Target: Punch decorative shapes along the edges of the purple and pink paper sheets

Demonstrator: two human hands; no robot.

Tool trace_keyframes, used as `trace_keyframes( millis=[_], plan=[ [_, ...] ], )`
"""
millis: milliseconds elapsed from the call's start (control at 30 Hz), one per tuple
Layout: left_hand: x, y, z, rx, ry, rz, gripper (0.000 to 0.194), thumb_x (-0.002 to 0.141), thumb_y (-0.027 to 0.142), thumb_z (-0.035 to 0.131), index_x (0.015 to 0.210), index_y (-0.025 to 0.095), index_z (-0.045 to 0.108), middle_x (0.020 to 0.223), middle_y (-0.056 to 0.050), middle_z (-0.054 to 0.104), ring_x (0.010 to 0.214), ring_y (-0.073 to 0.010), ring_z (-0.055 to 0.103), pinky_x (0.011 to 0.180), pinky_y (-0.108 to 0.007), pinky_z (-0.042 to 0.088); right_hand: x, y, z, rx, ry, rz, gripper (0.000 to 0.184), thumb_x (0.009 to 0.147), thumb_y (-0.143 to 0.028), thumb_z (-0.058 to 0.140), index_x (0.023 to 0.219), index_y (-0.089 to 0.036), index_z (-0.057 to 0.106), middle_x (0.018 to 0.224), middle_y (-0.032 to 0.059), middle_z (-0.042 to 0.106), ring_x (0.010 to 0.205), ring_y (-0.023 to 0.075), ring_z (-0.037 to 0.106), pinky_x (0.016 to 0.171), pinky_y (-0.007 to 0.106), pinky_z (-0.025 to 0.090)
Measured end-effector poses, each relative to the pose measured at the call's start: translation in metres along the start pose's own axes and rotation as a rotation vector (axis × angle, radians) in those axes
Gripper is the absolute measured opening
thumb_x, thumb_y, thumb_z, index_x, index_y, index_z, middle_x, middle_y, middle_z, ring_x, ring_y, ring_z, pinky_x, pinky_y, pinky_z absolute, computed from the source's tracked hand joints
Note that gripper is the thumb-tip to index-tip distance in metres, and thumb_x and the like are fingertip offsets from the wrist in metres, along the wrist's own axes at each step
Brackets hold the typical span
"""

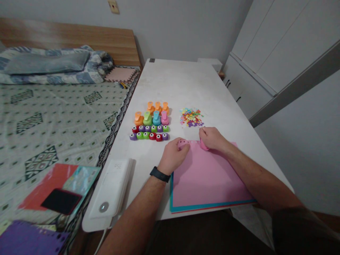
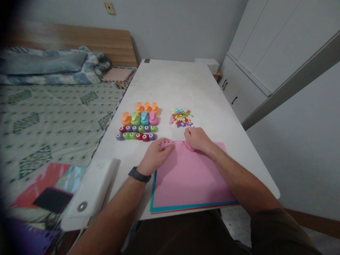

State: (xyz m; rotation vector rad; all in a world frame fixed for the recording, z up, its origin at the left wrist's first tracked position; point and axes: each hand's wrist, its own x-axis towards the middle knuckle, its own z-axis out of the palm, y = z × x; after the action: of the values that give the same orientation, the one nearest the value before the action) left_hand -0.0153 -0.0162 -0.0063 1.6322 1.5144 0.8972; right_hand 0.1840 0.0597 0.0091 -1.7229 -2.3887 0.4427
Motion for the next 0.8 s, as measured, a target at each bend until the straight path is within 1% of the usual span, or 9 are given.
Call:
trace_keyframes(
  millis=[167, 233, 333, 467, 533, 633, 800],
  plan=[
    [-0.001, 0.0, 0.0, 0.015, -0.002, -0.001, 0.02, 0.089, 0.034, 0.058, 0.094, 0.019, 0.07, 0.087, -0.003, 0.074, 0.079, -0.0182, 0.065, 0.071, -0.027, 0.046, -0.001, 0.007, -0.004, 0.157, -0.083, -0.085, 0.034, 0.092, -0.025, 0.041, 0.076, -0.018, 0.071, 0.076, 0.0032, 0.071, 0.073, 0.0166, 0.059, 0.066, 0.026, 0.036],
    [-0.001, 0.0, 0.0, 0.008, -0.002, 0.0, 0.019, 0.088, 0.032, 0.058, 0.093, 0.019, 0.07, 0.086, -0.003, 0.074, 0.078, -0.0179, 0.065, 0.07, -0.026, 0.045, -0.001, 0.01, -0.005, 0.213, -0.075, -0.088, 0.035, 0.092, -0.026, 0.041, 0.077, -0.019, 0.071, 0.077, 0.0022, 0.071, 0.074, 0.0165, 0.059, 0.066, 0.026, 0.037],
    [-0.001, 0.0, -0.001, 0.007, -0.005, 0.0, 0.018, 0.088, 0.032, 0.058, 0.093, 0.019, 0.07, 0.086, -0.003, 0.074, 0.078, -0.0179, 0.065, 0.07, -0.026, 0.046, 0.001, 0.013, -0.004, 0.294, -0.001, -0.019, 0.037, 0.093, -0.031, 0.04, 0.076, -0.02, 0.072, 0.076, 0.002, 0.071, 0.074, 0.0174, 0.06, 0.066, 0.026, 0.039],
    [-0.001, -0.001, -0.001, 0.009, -0.01, -0.007, 0.019, 0.089, 0.033, 0.058, 0.093, 0.019, 0.07, 0.086, -0.004, 0.074, 0.079, -0.0185, 0.065, 0.071, -0.027, 0.046, 0.008, 0.019, -0.006, 0.413, 0.172, 0.171, 0.042, 0.095, -0.041, 0.04, 0.082, -0.021, 0.074, 0.073, 0.0021, 0.07, 0.073, 0.0191, 0.062, 0.063, 0.027, 0.039],
    [0.0, -0.001, -0.002, 0.013, -0.007, -0.011, 0.019, 0.089, 0.033, 0.058, 0.092, 0.019, 0.07, 0.086, -0.003, 0.073, 0.079, -0.0186, 0.065, 0.071, -0.027, 0.046, 0.013, 0.022, -0.009, 0.436, 0.231, 0.225, 0.044, 0.095, -0.046, 0.041, 0.083, -0.021, 0.075, 0.076, 0.0025, 0.071, 0.075, 0.0199, 0.063, 0.065, 0.028, 0.04],
    [-0.001, 0.0, -0.002, 0.016, -0.005, -0.02, 0.019, 0.088, 0.033, 0.058, 0.092, 0.02, 0.07, 0.086, -0.003, 0.073, 0.078, -0.0186, 0.065, 0.07, -0.027, 0.046, 0.019, 0.028, -0.012, 0.471, 0.248, 0.242, 0.049, 0.094, -0.053, 0.041, 0.081, -0.02, 0.075, 0.077, 0.0036, 0.072, 0.076, 0.0205, 0.064, 0.068, 0.028, 0.042],
    [-0.002, 0.0, -0.003, 0.008, 0.005, -0.027, 0.018, 0.088, 0.033, 0.058, 0.091, 0.019, 0.069, 0.085, -0.003, 0.073, 0.078, -0.0184, 0.065, 0.069, -0.026, 0.045, 0.022, 0.033, -0.011, 0.522, 0.225, 0.257, 0.054, 0.094, -0.058, 0.039, 0.084, -0.019, 0.075, 0.076, 0.0048, 0.072, 0.072, 0.0201, 0.062, 0.066, 0.028, 0.043]
  ],
)
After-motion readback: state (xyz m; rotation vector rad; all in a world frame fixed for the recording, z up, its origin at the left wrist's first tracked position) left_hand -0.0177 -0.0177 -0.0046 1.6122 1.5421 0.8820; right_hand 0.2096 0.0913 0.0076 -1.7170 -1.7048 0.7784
